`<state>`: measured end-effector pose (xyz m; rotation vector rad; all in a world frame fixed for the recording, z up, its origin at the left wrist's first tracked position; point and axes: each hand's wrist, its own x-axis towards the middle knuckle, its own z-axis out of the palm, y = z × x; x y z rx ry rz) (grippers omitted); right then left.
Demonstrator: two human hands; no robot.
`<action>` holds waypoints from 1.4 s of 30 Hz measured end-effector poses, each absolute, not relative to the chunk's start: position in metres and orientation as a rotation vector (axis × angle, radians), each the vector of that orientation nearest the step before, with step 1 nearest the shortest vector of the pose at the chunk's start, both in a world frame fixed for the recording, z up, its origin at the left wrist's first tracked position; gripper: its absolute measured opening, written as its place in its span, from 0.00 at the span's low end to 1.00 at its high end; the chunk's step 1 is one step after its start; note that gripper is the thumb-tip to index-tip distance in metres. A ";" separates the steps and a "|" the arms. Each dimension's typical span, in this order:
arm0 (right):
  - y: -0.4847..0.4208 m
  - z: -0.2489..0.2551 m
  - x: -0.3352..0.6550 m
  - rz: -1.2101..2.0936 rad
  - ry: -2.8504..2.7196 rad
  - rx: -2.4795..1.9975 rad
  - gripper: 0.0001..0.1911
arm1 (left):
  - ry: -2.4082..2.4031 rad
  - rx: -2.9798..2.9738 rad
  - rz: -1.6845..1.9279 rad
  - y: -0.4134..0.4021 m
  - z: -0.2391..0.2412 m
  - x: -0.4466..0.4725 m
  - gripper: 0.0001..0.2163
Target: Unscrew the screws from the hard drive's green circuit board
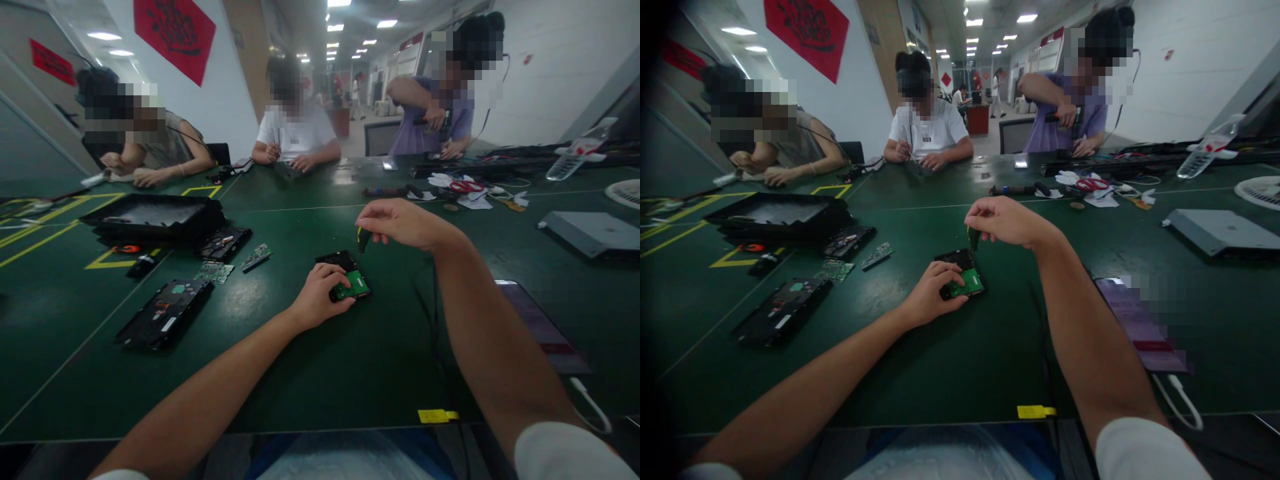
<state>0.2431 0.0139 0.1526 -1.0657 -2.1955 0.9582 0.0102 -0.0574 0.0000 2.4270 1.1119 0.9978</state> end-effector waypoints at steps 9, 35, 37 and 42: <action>0.015 0.152 0.243 1.021 -2.169 -1.061 0.11 | 1.129 2.434 0.997 -0.057 -0.002 0.010 0.13; 0.011 0.104 0.214 0.526 -1.882 -1.087 0.16 | 1.204 2.385 0.962 -0.043 0.003 0.013 0.15; 0.006 0.094 0.216 0.430 -1.862 -1.090 0.16 | 1.208 2.381 0.957 -0.043 0.002 0.013 0.15; -0.005 0.068 0.227 0.215 -1.828 -1.080 0.23 | 1.218 2.342 0.986 -0.043 0.002 0.013 0.15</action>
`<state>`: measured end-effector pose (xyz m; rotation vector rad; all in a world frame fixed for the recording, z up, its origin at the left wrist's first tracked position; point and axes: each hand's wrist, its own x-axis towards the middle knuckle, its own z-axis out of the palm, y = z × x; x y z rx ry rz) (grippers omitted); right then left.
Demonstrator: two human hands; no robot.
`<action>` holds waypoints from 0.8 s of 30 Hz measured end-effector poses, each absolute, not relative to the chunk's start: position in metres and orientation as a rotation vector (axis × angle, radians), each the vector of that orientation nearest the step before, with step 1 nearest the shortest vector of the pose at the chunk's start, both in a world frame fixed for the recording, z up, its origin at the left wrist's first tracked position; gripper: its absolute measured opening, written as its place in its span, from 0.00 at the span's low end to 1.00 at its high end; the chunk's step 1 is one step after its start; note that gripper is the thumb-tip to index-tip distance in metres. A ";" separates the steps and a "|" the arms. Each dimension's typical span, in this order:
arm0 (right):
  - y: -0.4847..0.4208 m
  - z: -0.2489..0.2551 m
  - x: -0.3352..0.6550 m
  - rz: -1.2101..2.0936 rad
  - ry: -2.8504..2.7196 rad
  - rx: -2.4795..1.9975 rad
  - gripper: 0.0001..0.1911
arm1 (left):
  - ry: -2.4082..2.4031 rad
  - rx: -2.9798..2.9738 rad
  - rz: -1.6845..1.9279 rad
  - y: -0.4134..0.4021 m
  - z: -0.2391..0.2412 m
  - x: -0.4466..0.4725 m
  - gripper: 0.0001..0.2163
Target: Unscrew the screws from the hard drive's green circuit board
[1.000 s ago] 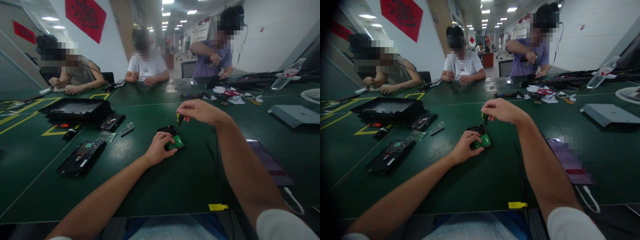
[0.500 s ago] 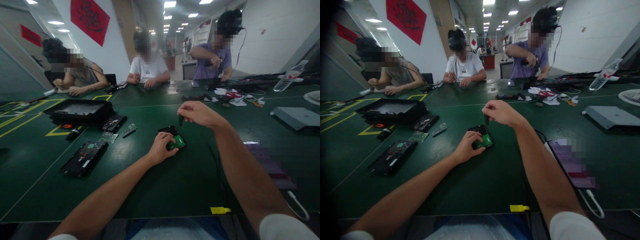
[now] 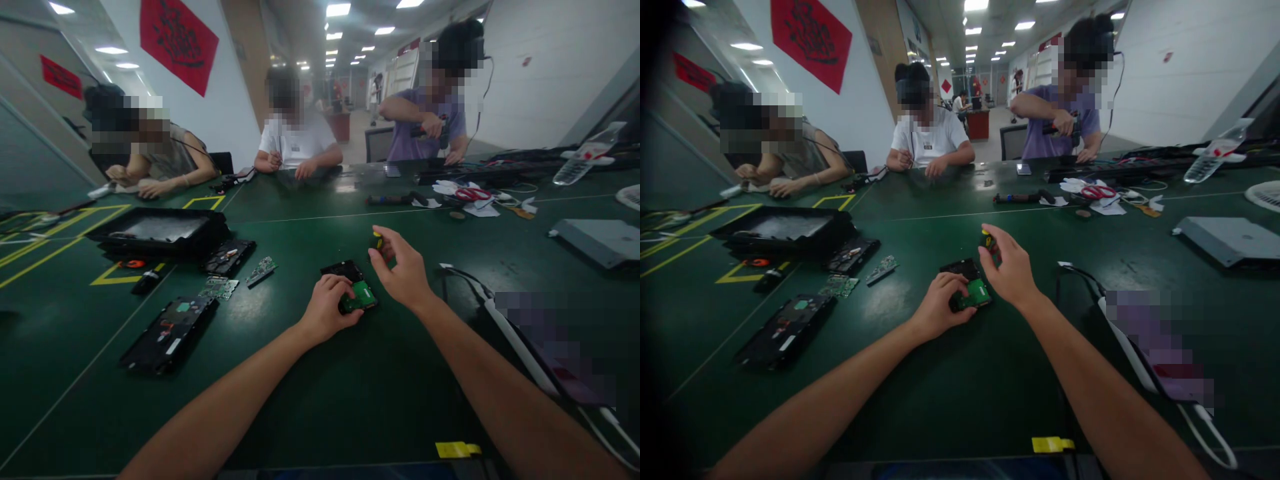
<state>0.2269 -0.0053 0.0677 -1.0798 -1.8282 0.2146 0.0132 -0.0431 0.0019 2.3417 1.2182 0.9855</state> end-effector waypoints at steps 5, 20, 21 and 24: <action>-0.006 0.048 0.234 0.301 -1.740 -1.048 0.30 | 1.196 2.363 0.970 -0.041 0.002 0.012 0.16; -0.007 0.028 0.236 0.273 -1.751 -1.007 0.35 | 1.248 2.292 0.948 -0.038 0.002 0.014 0.15; -0.008 0.027 0.236 0.275 -1.752 -0.985 0.36 | 1.254 2.290 0.947 -0.038 0.002 0.014 0.15; -0.010 0.024 0.237 0.312 -1.760 -0.942 0.37 | 1.257 2.284 0.946 -0.038 0.002 0.014 0.15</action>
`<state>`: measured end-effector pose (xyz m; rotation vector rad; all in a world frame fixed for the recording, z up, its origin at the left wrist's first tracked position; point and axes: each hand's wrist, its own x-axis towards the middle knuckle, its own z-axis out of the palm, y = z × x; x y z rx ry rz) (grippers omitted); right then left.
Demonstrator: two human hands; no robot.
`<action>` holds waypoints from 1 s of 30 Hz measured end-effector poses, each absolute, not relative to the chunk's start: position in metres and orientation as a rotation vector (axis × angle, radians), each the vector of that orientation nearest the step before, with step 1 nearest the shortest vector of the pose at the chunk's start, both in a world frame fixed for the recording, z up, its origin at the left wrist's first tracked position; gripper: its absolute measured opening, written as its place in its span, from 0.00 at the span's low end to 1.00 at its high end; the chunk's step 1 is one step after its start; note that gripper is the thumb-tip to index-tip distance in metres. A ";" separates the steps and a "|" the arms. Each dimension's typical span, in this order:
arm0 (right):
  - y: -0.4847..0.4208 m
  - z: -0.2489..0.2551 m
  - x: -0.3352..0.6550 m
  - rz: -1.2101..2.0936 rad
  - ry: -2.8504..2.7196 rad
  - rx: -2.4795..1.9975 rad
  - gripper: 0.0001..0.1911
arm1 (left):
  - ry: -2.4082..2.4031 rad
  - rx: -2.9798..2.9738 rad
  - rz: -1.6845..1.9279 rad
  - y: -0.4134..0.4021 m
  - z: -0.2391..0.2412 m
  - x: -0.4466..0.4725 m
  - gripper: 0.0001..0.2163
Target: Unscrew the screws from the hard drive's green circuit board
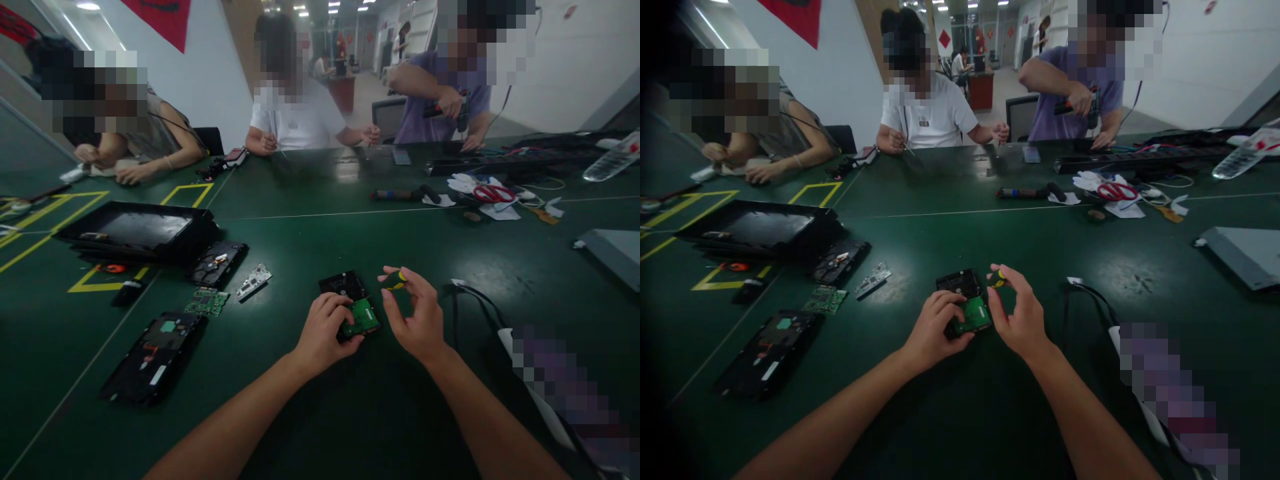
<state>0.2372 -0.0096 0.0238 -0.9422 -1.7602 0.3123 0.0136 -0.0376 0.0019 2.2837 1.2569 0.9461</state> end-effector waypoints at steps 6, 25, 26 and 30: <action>-0.009 0.021 0.237 0.299 -1.742 -0.964 0.38 | 1.258 2.276 0.937 -0.037 0.000 0.013 0.15; -0.001 0.023 0.238 0.109 -1.756 -0.839 0.45 | 1.252 2.280 0.990 -0.036 -0.004 0.015 0.16; -0.001 0.023 0.239 0.182 -1.773 -0.818 0.45 | 1.264 2.273 0.994 -0.036 -0.003 0.016 0.16; -0.002 0.021 0.241 0.287 -1.757 -0.840 0.45 | 1.253 2.276 0.985 -0.036 0.000 0.016 0.15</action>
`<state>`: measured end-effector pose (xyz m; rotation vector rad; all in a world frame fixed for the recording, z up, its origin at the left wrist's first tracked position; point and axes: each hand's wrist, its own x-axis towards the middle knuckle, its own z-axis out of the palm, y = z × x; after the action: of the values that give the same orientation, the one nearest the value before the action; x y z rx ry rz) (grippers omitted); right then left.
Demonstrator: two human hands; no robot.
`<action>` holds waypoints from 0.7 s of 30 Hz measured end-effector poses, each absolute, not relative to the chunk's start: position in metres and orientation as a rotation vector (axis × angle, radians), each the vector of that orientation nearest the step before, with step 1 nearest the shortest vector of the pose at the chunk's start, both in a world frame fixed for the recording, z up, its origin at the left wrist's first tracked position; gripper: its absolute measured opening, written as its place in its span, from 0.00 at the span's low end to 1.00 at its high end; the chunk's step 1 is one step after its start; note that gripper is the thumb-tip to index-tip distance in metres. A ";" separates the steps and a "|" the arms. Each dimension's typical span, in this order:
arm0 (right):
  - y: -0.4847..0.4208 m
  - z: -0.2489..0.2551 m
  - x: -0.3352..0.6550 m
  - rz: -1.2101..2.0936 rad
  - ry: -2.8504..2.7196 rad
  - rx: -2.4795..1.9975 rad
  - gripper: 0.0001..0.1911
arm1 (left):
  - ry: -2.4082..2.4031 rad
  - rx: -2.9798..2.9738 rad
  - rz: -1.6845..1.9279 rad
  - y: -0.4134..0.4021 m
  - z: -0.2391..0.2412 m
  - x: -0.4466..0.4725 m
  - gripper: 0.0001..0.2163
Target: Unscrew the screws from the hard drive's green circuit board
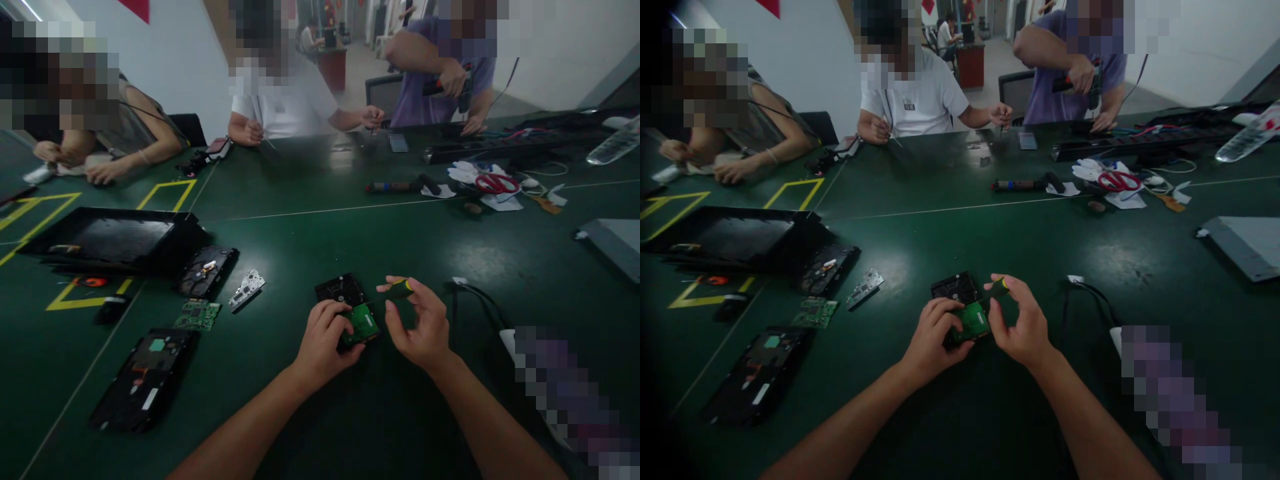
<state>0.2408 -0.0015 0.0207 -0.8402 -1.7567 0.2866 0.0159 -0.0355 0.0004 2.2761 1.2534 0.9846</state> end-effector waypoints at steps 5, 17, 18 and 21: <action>-0.003 0.020 0.240 0.123 -1.767 -0.913 0.43 | 1.238 2.264 0.955 -0.036 -0.002 0.012 0.15; -0.004 0.029 0.242 0.181 -1.750 -0.958 0.36 | 1.199 2.271 0.983 -0.038 0.002 0.014 0.15; -0.004 0.029 0.243 0.148 -1.736 -0.979 0.36 | 1.201 2.273 0.980 -0.039 0.001 0.014 0.15; -0.005 0.030 0.243 0.076 -1.723 -1.003 0.35 | 1.196 2.278 0.972 -0.039 0.001 0.014 0.15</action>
<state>0.2435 -0.0046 0.0299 -1.0025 -1.7226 0.0765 0.0136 -0.0393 0.0015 2.2781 1.1959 0.9718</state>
